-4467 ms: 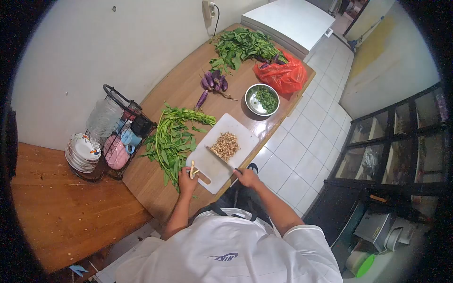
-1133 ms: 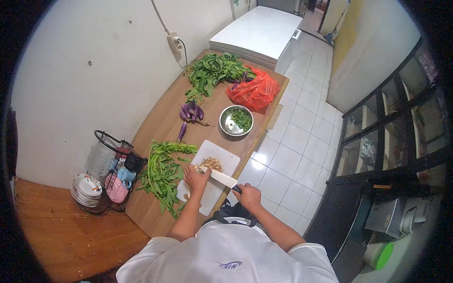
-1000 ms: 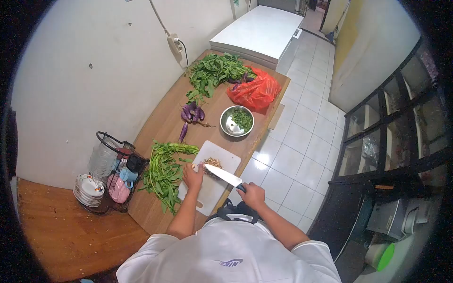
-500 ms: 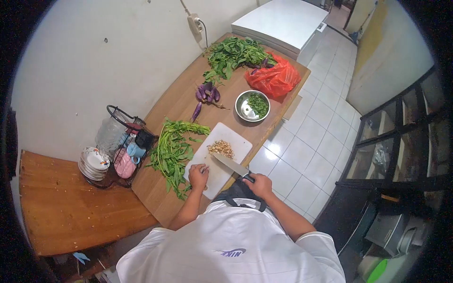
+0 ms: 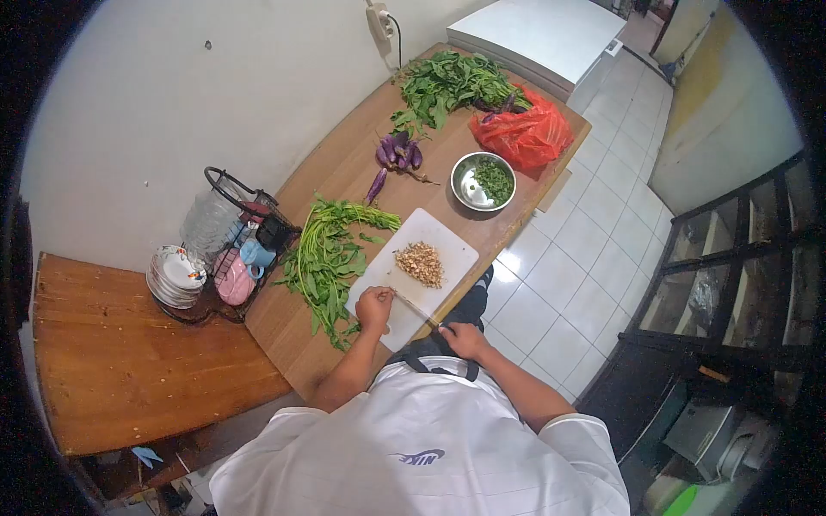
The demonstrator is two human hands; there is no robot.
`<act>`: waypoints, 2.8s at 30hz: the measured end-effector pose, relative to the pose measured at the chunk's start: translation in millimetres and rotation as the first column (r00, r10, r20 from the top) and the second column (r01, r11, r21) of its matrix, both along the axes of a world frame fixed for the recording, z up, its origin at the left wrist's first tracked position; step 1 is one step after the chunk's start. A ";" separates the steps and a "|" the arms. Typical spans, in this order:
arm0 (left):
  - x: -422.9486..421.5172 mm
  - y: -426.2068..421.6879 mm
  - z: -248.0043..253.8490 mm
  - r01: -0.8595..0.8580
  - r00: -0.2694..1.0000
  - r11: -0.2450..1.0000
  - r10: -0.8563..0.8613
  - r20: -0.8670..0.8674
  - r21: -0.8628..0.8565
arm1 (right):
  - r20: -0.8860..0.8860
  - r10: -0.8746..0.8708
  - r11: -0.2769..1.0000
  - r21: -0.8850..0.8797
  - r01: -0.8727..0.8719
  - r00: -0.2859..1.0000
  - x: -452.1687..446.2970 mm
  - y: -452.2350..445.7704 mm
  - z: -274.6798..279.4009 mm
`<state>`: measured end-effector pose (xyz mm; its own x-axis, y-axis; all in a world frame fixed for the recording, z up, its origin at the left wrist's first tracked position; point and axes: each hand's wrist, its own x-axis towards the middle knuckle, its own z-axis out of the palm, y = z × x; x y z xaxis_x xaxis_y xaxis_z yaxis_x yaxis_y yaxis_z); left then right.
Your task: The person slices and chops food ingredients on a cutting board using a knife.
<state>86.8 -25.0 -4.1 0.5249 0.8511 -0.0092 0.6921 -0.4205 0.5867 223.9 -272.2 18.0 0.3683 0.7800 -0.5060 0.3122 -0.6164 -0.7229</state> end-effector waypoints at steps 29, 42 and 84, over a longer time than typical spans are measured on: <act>-4.9 8.1 -6.0 0.008 1.000 0.998 -0.009 -0.010 -0.060 | 0.248 0.066 0.991 -0.132 -0.034 0.967 1.4 53.9 26.4; -11.1 8.0 -10.6 0.063 0.997 0.997 -0.064 0.039 0.046 | 0.159 0.050 0.996 -0.083 -0.037 0.986 -0.2 28.8 28.0; -18.5 3.4 -5.0 0.094 0.993 0.993 -0.098 0.061 0.074 | 0.253 0.015 0.991 -0.130 0.019 0.967 -12.8 40.0 19.4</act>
